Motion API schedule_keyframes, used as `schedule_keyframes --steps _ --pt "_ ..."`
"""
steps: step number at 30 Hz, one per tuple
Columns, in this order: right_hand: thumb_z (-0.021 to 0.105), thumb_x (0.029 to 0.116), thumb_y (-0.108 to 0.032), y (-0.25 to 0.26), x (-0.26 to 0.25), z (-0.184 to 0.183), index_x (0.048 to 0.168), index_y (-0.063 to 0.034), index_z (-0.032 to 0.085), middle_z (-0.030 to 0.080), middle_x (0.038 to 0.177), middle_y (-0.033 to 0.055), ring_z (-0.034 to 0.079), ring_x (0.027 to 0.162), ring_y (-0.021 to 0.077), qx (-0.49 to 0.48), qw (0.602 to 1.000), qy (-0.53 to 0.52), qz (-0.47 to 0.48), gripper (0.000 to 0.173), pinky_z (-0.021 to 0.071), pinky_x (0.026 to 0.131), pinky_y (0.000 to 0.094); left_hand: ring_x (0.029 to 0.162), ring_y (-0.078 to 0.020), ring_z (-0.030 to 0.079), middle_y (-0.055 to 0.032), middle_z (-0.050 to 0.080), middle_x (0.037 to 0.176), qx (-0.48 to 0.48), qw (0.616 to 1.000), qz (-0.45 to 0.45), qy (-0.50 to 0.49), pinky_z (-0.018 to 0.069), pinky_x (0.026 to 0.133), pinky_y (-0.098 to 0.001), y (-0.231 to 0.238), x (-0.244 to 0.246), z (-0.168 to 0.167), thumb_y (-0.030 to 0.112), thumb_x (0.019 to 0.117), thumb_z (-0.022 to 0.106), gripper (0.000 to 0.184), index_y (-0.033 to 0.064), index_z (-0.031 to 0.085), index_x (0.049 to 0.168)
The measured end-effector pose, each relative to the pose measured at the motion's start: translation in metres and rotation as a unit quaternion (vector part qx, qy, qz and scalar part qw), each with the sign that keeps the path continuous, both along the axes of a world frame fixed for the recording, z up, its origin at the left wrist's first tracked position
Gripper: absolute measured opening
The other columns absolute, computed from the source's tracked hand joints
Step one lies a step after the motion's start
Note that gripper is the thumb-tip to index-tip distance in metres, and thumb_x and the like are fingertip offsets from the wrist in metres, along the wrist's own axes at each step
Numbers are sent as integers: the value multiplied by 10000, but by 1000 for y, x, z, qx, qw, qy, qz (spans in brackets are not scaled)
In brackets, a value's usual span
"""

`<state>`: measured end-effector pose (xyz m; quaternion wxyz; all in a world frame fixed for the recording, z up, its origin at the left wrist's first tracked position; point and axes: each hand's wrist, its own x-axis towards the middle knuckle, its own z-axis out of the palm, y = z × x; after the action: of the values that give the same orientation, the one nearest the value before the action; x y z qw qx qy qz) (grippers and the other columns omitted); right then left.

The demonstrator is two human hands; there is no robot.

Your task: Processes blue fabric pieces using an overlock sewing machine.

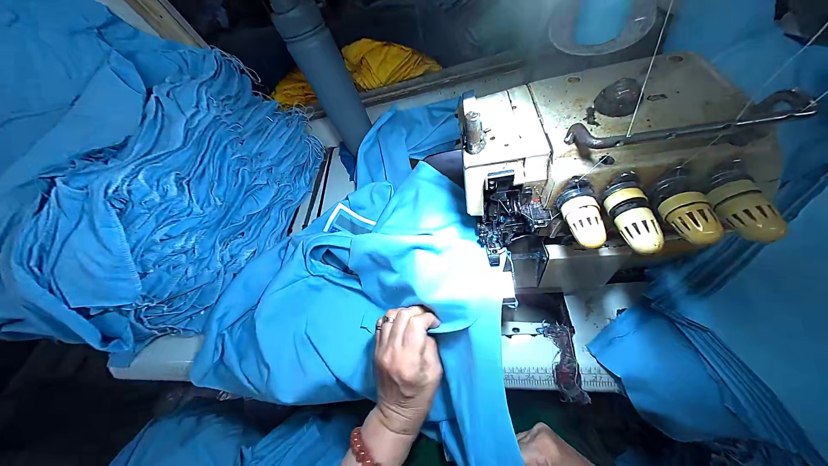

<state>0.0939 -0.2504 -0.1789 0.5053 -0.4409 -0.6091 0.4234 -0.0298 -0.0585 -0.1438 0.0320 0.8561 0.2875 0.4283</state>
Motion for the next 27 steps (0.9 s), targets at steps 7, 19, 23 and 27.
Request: schedule_keyframes --steps 7,19,23,27 --pt "680 997 -266 25 15 11 1155 -86 706 721 1044 -16 702 941 28 55 903 46 -423 241 615 820 214 663 38 557 16 648 760 -109 990 -90 28 461 589 -107 20 -27 69 205 909 595 201 59 725 863" --pt "652 914 28 34 13 57 936 -75 718 703 753 -97 623 673 -54 -56 938 287 -184 124 527 633 152 833 -90 683 -57 716 800 -77 995 -15 -54 539 827 -180 1 -2 5 -10 842 545 166 32 693 778" --pt "621 924 59 32 10 50 998 -40 710 715 767 -78 650 675 -20 -87 930 288 -213 152 553 636 184 803 -4 639 -13 701 808 -112 991 -79 -7 511 743 -133 15 -20 46 133 894 556 176 62 708 841" --pt "617 929 71 24 10 51 1096 -24 717 769 870 -50 704 764 -1 -83 924 323 -185 217 592 724 212 739 20 592 -29 663 753 -144 976 -154 52 454 684 -96 15 -32 99 178 933 694 127 57 727 913"
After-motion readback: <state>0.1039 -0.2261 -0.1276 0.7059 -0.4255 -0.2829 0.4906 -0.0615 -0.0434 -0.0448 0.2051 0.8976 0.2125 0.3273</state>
